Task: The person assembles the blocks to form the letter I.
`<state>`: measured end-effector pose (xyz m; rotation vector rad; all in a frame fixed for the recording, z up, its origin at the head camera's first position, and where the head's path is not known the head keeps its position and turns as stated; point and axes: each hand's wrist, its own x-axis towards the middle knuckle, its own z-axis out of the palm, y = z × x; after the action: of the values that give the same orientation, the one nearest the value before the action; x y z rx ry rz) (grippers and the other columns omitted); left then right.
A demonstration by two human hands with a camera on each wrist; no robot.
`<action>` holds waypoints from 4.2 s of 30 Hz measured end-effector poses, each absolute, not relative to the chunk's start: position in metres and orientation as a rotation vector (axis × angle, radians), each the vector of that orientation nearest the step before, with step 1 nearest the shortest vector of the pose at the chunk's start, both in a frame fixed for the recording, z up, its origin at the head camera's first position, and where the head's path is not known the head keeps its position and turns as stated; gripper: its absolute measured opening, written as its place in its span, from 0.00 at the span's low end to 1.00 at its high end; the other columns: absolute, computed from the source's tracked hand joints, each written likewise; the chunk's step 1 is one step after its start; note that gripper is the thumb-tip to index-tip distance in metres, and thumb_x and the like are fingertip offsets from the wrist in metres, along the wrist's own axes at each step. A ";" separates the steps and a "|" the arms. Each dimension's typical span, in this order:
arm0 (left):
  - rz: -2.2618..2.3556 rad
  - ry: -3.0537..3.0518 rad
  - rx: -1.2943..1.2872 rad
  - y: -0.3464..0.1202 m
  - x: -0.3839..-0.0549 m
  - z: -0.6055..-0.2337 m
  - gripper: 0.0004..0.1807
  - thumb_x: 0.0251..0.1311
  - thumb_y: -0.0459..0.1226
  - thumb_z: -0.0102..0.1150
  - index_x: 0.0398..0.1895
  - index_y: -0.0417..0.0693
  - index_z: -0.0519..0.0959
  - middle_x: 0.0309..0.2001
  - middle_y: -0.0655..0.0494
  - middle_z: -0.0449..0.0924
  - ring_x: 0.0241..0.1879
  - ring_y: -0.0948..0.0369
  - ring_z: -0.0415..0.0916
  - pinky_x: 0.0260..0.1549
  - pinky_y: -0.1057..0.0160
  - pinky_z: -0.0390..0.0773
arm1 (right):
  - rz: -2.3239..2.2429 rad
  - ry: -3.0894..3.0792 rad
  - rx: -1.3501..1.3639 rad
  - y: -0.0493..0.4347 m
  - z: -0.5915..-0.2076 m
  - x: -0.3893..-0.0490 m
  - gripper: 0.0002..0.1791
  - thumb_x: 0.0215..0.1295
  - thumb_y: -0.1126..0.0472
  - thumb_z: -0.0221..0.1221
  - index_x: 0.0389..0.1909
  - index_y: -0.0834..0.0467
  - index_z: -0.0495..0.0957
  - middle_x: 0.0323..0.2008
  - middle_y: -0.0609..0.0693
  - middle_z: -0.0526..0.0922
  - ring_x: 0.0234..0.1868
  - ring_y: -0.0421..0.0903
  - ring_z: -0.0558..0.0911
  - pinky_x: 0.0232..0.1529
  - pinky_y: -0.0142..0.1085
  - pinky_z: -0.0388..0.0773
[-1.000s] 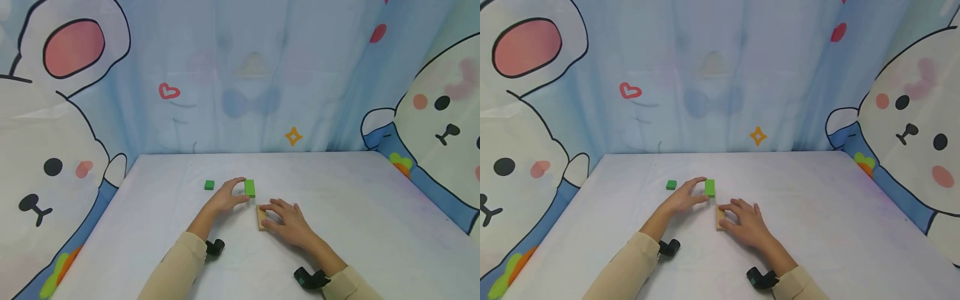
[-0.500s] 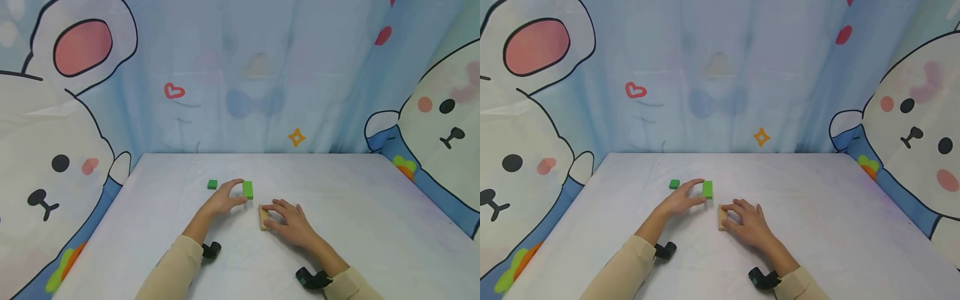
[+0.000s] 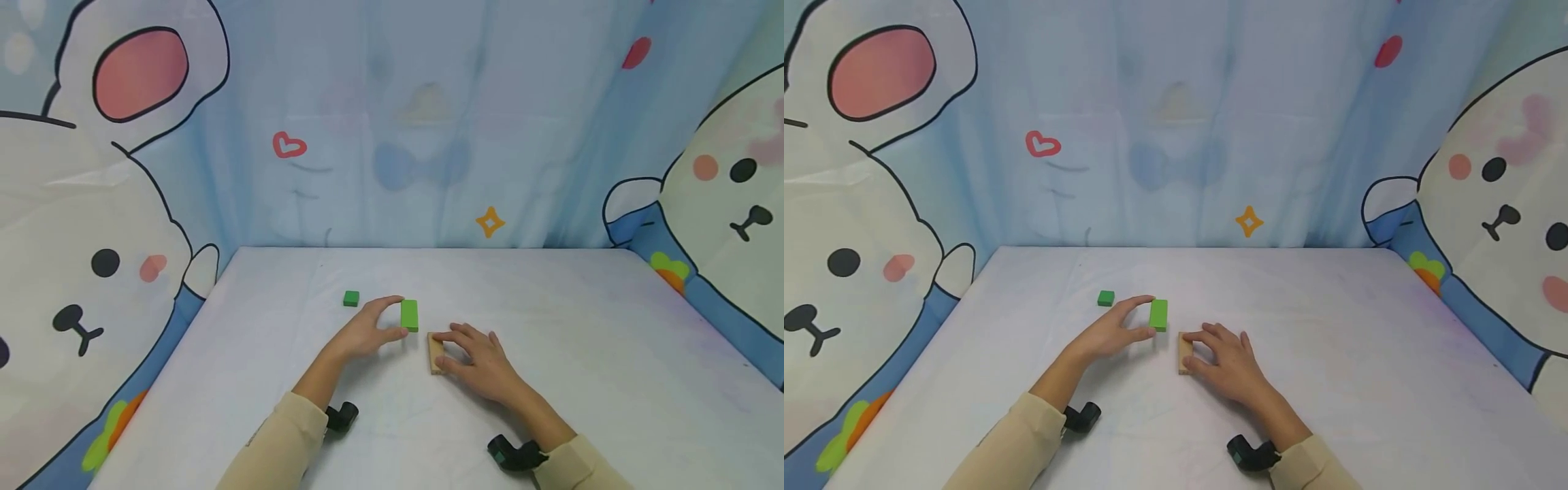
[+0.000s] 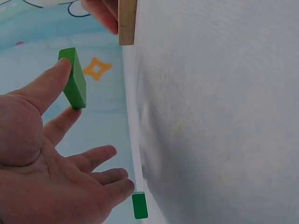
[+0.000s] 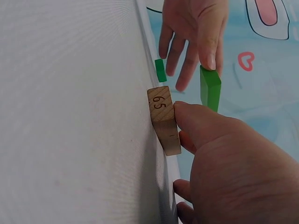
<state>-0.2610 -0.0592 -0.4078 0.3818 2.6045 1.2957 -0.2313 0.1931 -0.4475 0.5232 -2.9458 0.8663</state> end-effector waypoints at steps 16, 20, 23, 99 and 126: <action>1.310 2.574 0.442 -0.064 -0.248 -0.409 0.37 0.69 0.50 0.65 0.79 0.64 0.63 0.82 0.50 0.55 0.82 0.47 0.51 0.76 0.38 0.55 | 0.866 -2.914 0.536 0.195 -0.449 -0.233 0.25 0.71 0.42 0.63 0.65 0.46 0.80 0.73 0.63 0.70 0.78 0.68 0.60 0.72 0.76 0.40; 1.315 2.564 0.455 -0.064 -0.244 -0.410 0.37 0.69 0.50 0.65 0.79 0.63 0.63 0.82 0.50 0.55 0.82 0.47 0.51 0.77 0.38 0.55 | 0.859 -2.919 0.536 0.195 -0.449 -0.232 0.26 0.71 0.41 0.63 0.65 0.46 0.80 0.73 0.63 0.71 0.78 0.68 0.61 0.72 0.76 0.40; 1.318 2.564 0.459 -0.064 -0.240 -0.410 0.37 0.69 0.50 0.65 0.79 0.63 0.64 0.82 0.50 0.55 0.82 0.46 0.51 0.76 0.37 0.55 | 0.855 -2.925 0.534 0.194 -0.449 -0.232 0.26 0.71 0.41 0.62 0.65 0.45 0.80 0.73 0.63 0.71 0.78 0.67 0.61 0.72 0.76 0.41; 0.844 2.706 0.667 -0.043 -0.183 -0.426 0.36 0.63 0.55 0.69 0.74 0.68 0.70 0.78 0.46 0.63 0.80 0.35 0.48 0.75 0.32 0.50 | 0.826 -2.888 0.586 0.196 -0.449 -0.231 0.26 0.71 0.45 0.63 0.66 0.50 0.79 0.72 0.63 0.71 0.77 0.69 0.62 0.72 0.75 0.42; 0.658 2.872 0.548 -0.025 -0.173 -0.426 0.35 0.56 0.55 0.75 0.68 0.63 0.77 0.75 0.49 0.66 0.79 0.38 0.53 0.73 0.30 0.54 | 0.818 -2.892 0.580 0.195 -0.451 -0.232 0.26 0.71 0.43 0.62 0.66 0.49 0.79 0.73 0.63 0.71 0.77 0.67 0.62 0.73 0.75 0.42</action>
<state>-0.1732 -0.0247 -0.4257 0.5478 2.8724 0.6575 -0.2324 0.1947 -0.4510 0.5797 -2.8921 0.8181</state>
